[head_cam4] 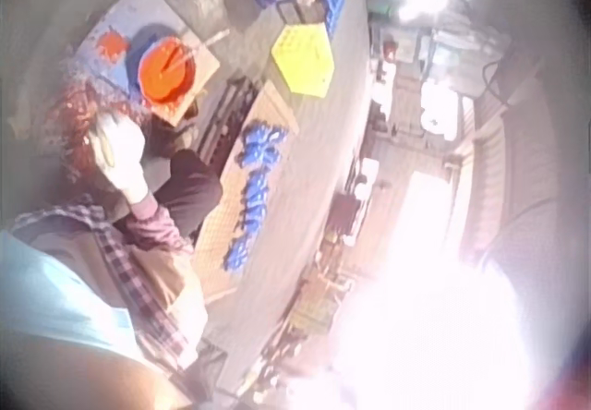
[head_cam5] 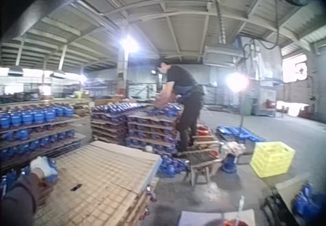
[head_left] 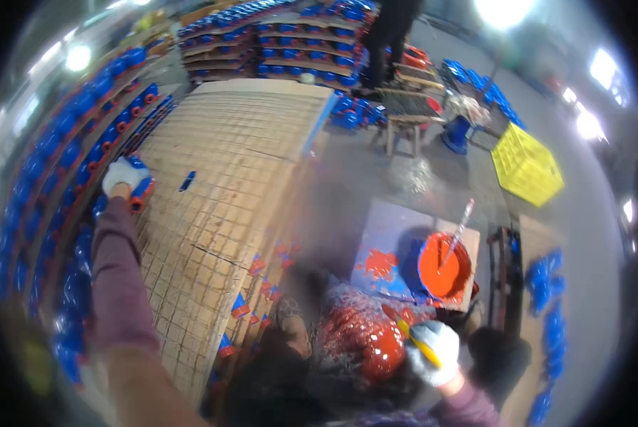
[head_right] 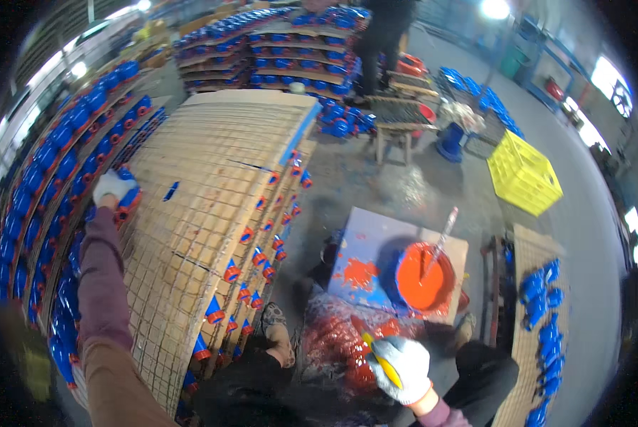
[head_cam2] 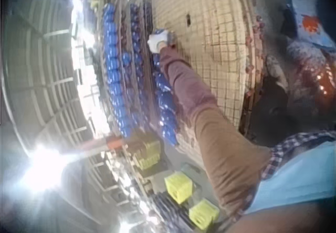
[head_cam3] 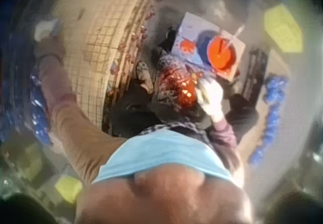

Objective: Painting blue industrial parts with red paint using a brush and spray can.

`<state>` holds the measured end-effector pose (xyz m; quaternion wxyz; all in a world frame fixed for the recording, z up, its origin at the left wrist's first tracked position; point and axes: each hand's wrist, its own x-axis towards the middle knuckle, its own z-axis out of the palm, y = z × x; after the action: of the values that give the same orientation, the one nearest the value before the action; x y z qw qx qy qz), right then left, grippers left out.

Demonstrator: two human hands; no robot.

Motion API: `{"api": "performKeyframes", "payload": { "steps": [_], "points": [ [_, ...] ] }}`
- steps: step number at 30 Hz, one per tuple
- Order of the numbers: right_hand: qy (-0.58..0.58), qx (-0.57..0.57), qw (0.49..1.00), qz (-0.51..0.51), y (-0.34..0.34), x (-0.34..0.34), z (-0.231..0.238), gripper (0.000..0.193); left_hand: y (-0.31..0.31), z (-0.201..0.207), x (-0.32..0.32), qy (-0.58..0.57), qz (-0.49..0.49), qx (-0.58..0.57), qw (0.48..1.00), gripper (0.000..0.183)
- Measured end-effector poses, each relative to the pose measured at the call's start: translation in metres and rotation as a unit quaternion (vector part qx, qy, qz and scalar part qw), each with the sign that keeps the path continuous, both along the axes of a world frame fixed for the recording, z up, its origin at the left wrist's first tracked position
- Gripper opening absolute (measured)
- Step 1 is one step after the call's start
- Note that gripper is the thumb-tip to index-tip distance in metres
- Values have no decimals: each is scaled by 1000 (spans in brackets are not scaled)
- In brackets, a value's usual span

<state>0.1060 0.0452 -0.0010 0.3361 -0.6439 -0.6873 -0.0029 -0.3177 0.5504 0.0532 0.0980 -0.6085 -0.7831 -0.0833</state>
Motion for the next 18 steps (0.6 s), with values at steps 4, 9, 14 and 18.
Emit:
{"api": "performKeyframes", "payload": {
  "steps": [4, 9, 14, 18],
  "points": [
    [-89, 56, 994, 25, -1, 17, 16, 34, 2, 13, -13, -24, -213, 92, 972, 38],
    [-11, 156, 980, -125, -59, 58, 45, 22, -60, -1, 14, -160, -402, 103, 896, 52],
    [-188, 123, 924, -310, -188, 108, 43, 26, -156, -26, 70, -103, -391, 50, 913, 48],
    [-11, 64, 881, -468, -329, 143, -10, 37, -267, -23, 120, -122, -483, 106, 861, 42]
  ]
}}
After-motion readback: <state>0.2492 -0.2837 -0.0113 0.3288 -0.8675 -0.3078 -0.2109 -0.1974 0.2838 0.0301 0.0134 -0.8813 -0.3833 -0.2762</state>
